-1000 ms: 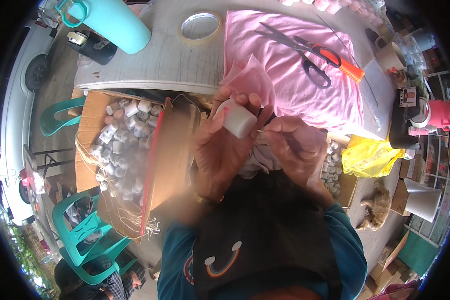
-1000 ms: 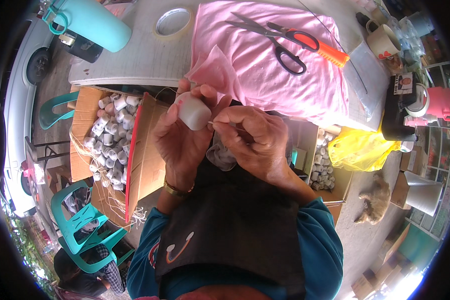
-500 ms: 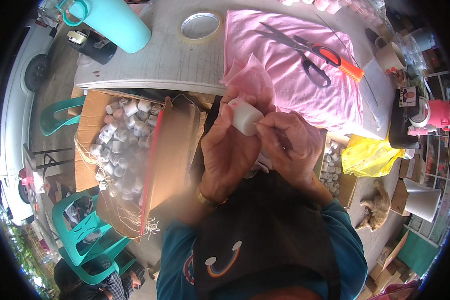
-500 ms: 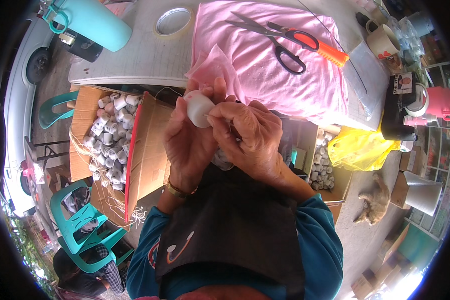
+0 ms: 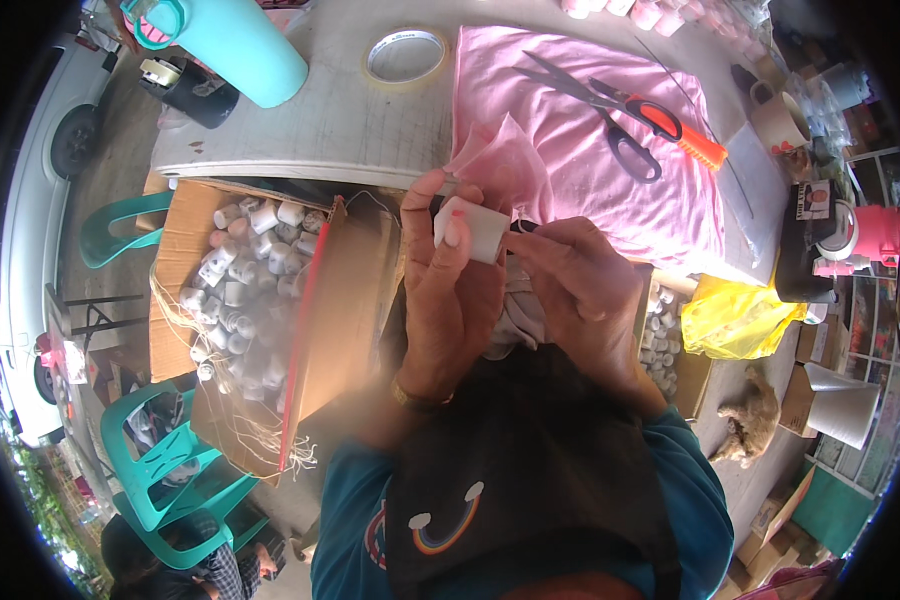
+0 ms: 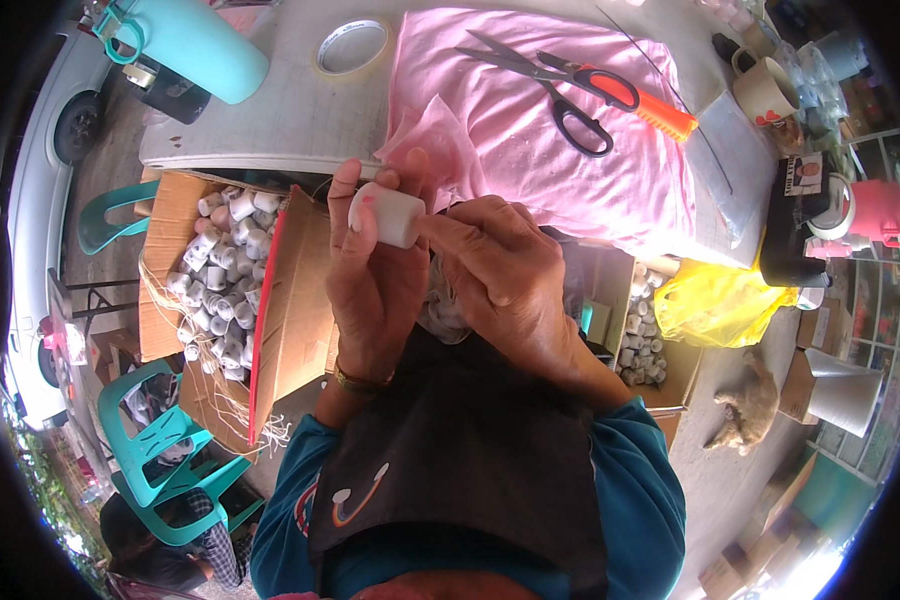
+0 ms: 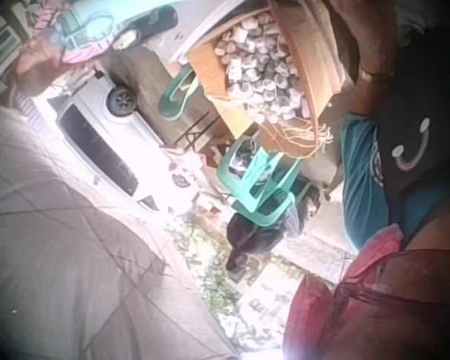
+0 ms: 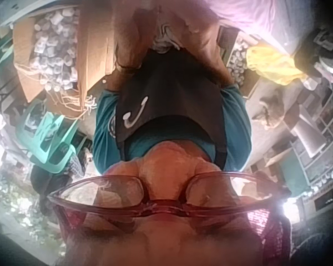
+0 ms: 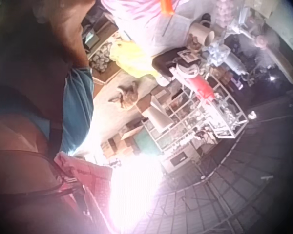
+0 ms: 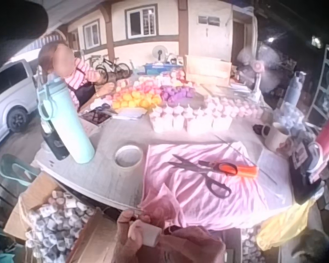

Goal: The person assembles small cylindrical candles by inserting wicks, trimming them with scissors, and wiping the surface with a cloth. They place finished candles into a cardboard box and repeat the process with multiple units.

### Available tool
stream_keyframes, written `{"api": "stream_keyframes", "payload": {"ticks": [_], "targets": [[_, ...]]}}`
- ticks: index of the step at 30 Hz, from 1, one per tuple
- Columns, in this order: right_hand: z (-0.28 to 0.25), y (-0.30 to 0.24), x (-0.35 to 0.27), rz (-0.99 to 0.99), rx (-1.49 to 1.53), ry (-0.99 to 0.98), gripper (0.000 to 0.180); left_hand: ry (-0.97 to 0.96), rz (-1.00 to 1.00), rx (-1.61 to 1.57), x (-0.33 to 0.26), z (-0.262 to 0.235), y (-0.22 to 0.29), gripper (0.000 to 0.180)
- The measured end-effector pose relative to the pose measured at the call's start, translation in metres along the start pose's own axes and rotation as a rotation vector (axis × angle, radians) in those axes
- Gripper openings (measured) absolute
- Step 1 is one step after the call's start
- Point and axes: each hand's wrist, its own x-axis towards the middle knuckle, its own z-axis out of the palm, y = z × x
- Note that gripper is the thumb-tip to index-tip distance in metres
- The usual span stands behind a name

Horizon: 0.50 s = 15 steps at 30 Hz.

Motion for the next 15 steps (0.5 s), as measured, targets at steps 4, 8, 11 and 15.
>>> {"api": "stream_keyframes", "payload": {"ticks": [4, 8, 11, 15], "targets": [[0.001, -0.003, -0.001, 0.044, 0.128, 0.059, 0.022, -0.069, 0.048, 0.070, -0.002, 0.000, -0.005, 0.042], [0.001, 0.000, -0.001, 0.065, 0.164, 0.005, 0.021, -0.064, 0.060, 0.129, -0.004, 0.000, -0.007, 0.044], [0.000, 0.005, 0.000, 0.058, 0.204, -0.049, 0.018, -0.062, 0.085, 0.132, -0.002, -0.002, -0.003, 0.045], [-0.001, 0.008, -0.004, 0.157, 0.242, -0.098, 0.016, -0.097, 0.121, 0.149, 0.001, -0.005, -0.002, 0.045]]}}
